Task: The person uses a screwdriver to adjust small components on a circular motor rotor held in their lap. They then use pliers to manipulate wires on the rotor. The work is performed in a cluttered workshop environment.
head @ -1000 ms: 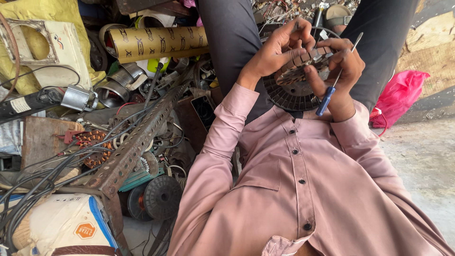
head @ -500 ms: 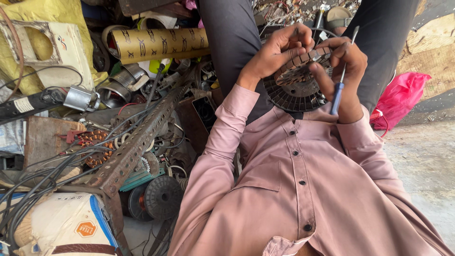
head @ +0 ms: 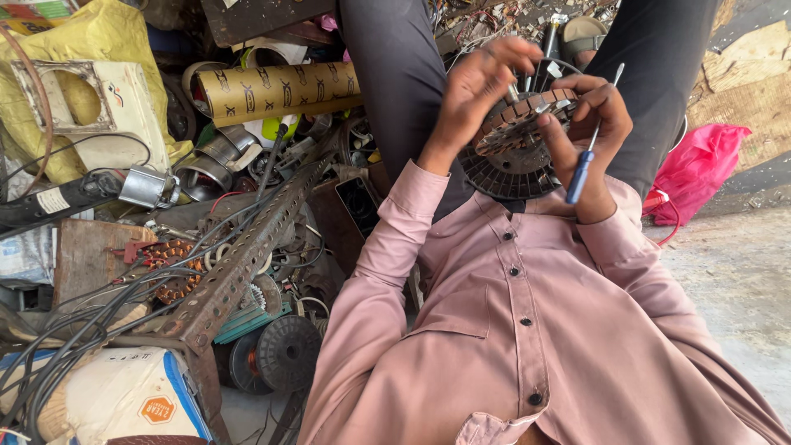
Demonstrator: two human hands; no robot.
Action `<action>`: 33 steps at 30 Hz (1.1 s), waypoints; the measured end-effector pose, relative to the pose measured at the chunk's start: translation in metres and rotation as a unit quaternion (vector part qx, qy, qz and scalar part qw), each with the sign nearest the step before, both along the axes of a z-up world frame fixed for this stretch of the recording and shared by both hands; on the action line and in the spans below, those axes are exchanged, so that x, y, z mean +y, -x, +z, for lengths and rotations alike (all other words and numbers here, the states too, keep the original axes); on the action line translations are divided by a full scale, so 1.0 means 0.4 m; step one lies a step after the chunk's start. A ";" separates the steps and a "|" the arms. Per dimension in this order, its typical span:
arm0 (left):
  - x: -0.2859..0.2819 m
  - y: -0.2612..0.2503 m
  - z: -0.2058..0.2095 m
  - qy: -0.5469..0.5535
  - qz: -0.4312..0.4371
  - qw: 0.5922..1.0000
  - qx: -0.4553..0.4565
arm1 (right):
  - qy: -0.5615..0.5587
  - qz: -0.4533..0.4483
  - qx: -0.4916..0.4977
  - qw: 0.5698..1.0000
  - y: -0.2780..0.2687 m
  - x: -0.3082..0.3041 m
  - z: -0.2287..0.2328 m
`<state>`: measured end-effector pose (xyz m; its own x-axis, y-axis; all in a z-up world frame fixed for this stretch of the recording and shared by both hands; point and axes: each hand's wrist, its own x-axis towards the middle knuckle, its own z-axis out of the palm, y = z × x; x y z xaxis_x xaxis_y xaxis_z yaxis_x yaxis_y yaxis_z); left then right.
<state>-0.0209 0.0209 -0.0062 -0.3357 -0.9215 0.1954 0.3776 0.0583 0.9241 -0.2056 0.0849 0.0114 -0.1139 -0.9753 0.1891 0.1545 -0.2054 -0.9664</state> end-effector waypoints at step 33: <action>-0.008 -0.049 0.025 -0.063 -0.047 0.994 0.076 | 0.039 0.036 0.162 0.985 0.009 -0.054 0.041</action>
